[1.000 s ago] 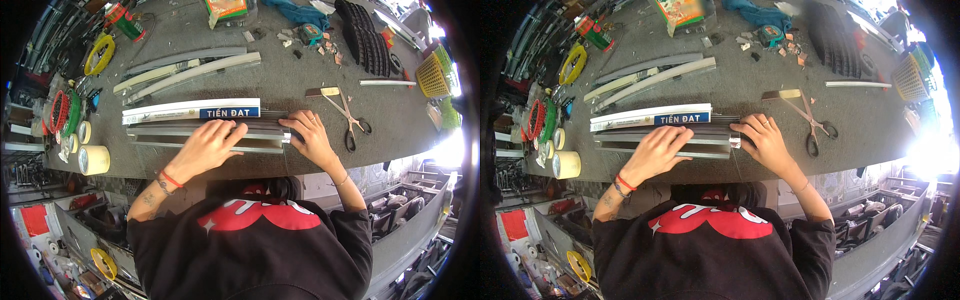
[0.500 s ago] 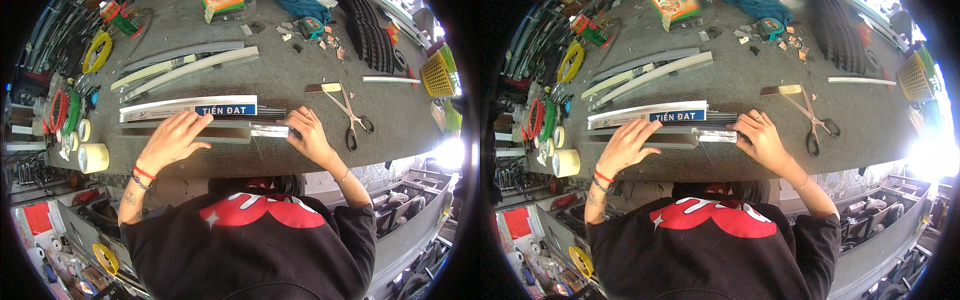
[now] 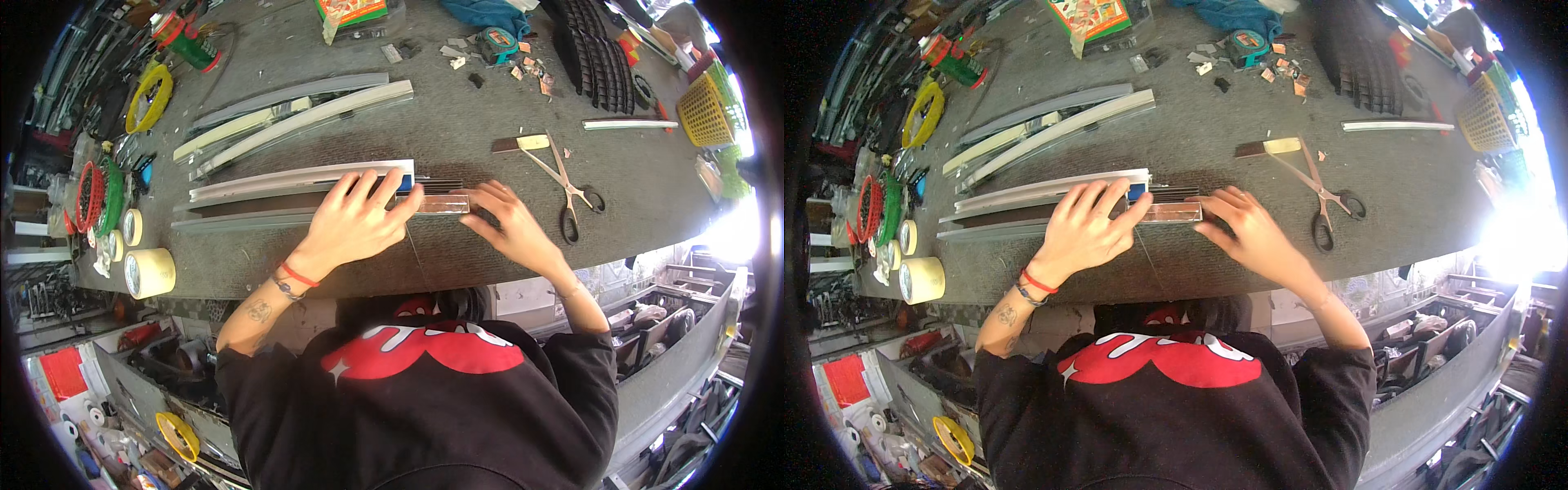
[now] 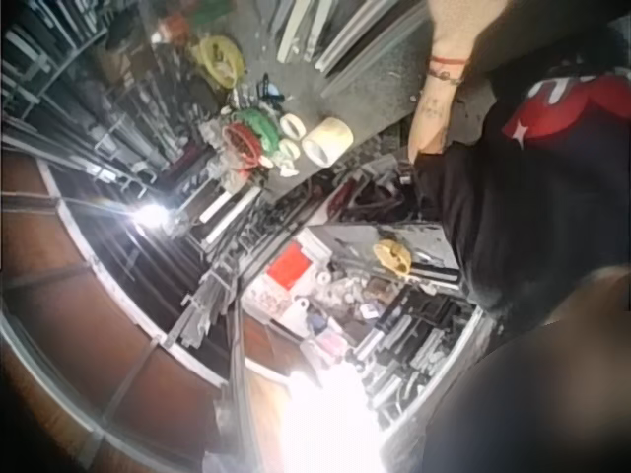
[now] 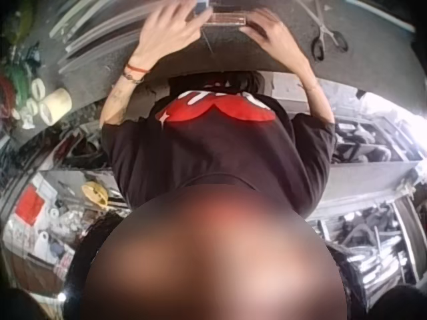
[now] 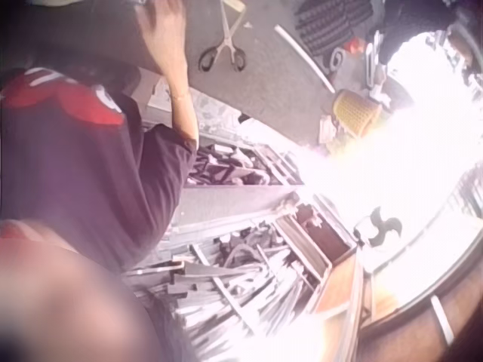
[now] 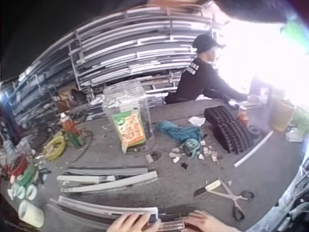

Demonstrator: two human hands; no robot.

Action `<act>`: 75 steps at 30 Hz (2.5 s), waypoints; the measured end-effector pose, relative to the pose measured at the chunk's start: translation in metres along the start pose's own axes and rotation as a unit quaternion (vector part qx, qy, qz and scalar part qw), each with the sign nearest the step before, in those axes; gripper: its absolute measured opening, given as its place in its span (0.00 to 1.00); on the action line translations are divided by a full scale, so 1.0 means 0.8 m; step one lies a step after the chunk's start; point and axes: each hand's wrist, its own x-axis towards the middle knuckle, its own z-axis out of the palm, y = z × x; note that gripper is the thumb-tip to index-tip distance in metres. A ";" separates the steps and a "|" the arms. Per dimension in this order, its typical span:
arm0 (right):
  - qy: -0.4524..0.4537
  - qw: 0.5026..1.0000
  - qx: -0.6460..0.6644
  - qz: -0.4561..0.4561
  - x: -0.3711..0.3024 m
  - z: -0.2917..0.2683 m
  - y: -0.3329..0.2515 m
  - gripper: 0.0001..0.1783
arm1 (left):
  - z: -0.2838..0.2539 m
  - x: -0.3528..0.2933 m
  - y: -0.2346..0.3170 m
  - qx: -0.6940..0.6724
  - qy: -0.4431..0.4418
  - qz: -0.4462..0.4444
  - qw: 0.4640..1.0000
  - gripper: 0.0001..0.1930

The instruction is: The person assembles aluminum window frame profiles by inserting small plastic spacers into the ends of the profiles. They then use scissors to trim excess material from the profiles. The person works at a cluttered workbench in a workshop.

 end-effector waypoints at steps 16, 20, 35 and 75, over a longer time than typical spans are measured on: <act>0.090 0.878 -0.346 0.317 -0.129 -0.083 0.025 0.36 | 0.003 0.026 -0.011 -0.039 0.014 -0.025 0.999 0.18; 0.110 0.877 -0.376 0.277 -0.127 -0.095 0.017 0.36 | 0.012 0.028 -0.006 0.020 0.038 -0.048 0.998 0.18; 0.186 0.857 -0.343 0.337 -0.109 -0.163 0.082 0.38 | 0.009 0.031 -0.008 0.019 0.059 -0.046 0.997 0.17; -0.075 0.979 -0.166 0.093 -0.057 -0.099 -0.004 0.29 | 0.017 0.019 0.005 -0.010 0.073 -0.066 0.995 0.16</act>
